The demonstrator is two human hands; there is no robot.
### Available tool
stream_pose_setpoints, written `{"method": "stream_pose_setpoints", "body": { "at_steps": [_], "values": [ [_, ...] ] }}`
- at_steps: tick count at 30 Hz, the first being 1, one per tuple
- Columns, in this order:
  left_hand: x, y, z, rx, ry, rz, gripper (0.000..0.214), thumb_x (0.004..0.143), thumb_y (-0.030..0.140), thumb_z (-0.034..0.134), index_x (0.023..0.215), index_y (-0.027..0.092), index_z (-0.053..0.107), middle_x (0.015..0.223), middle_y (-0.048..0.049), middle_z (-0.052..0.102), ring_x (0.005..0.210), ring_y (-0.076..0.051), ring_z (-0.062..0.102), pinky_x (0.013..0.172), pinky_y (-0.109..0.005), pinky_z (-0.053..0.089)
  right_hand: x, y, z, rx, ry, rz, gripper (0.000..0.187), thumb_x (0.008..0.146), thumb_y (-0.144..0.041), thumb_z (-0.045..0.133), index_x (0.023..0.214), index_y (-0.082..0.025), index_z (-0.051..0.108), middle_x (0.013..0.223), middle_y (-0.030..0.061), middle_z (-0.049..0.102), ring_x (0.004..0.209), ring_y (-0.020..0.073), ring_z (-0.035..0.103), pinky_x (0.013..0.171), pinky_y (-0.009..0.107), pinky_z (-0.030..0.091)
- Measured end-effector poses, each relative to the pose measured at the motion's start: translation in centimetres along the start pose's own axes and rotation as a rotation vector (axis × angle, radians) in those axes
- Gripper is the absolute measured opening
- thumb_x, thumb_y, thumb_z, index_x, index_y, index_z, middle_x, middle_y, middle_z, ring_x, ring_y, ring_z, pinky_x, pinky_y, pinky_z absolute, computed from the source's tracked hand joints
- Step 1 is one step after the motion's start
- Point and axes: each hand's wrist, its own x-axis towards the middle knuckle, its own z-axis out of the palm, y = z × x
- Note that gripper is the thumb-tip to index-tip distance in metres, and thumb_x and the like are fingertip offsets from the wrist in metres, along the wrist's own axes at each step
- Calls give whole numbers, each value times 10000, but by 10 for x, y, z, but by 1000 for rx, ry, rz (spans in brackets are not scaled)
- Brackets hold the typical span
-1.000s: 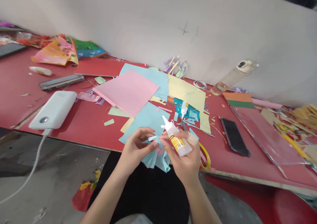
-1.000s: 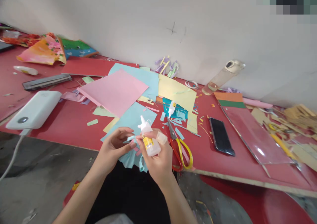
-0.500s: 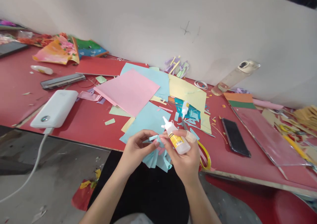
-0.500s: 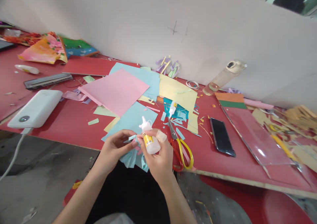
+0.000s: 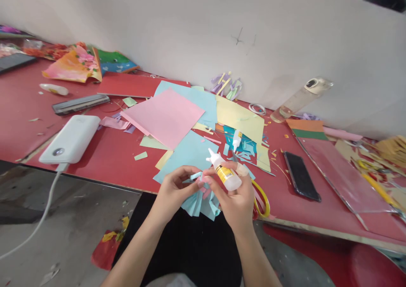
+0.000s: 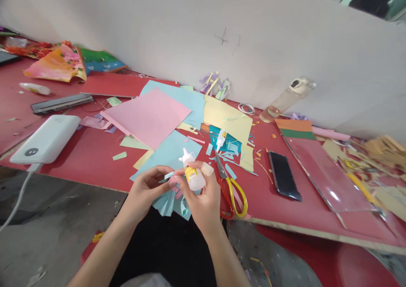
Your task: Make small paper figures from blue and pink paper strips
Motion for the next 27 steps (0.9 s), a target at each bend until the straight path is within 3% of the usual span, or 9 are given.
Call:
{"method": "stream_pose_setpoints", "body": {
  "at_steps": [3, 5, 9, 15, 21, 27],
  "values": [
    [0, 0, 0, 2, 2, 2, 172, 838, 313, 825, 928, 188, 748, 964, -54, 701, 965, -208, 659, 760, -264, 577, 1, 0, 2, 50, -10, 61, 358, 855, -177, 803, 1121, -287, 591, 888, 3, 778, 796, 198, 760, 525, 256, 630],
    [1, 0, -1, 0, 2, 3, 176, 833, 312, 829, 927, 188, 746, 962, -54, 701, 968, -211, 661, 759, -265, 578, 1, 2, 3, 65, -28, 85, 357, 859, -186, 797, 1135, -279, 591, 901, 14, 771, 793, 200, 752, 491, 250, 627],
    [1, 0, -1, -5, 1, 4, 173, 831, 310, 829, 924, 190, 746, 957, -50, 702, 971, -208, 663, 764, -259, 576, 1, 5, 4, 87, -36, 130, 346, 861, -201, 785, 1145, -279, 603, 917, 21, 748, 828, 207, 752, 478, 246, 632],
    [1, -1, -2, -12, 20, -4, 177, 822, 297, 832, 924, 186, 739, 964, -51, 693, 967, -204, 656, 747, -250, 574, 6, 2, 5, 60, -17, 134, 373, 844, -189, 801, 1142, -297, 605, 937, 6, 735, 890, 200, 752, 685, 300, 663],
    [0, 0, -1, -9, 33, -14, 175, 819, 302, 836, 914, 189, 742, 954, -51, 689, 976, -207, 651, 748, -248, 573, 6, 1, 3, 62, -53, 170, 356, 861, -201, 784, 1154, -293, 604, 949, 18, 720, 896, 213, 742, 541, 250, 622],
    [0, -2, -1, -13, 51, -14, 247, 794, 303, 856, 977, 204, 722, 997, -47, 668, 1007, -208, 641, 755, -243, 571, 6, 2, 2, 62, -75, 165, 374, 864, -189, 780, 1185, -293, 620, 943, 15, 721, 892, 199, 733, 574, 247, 642]
  ]
}}
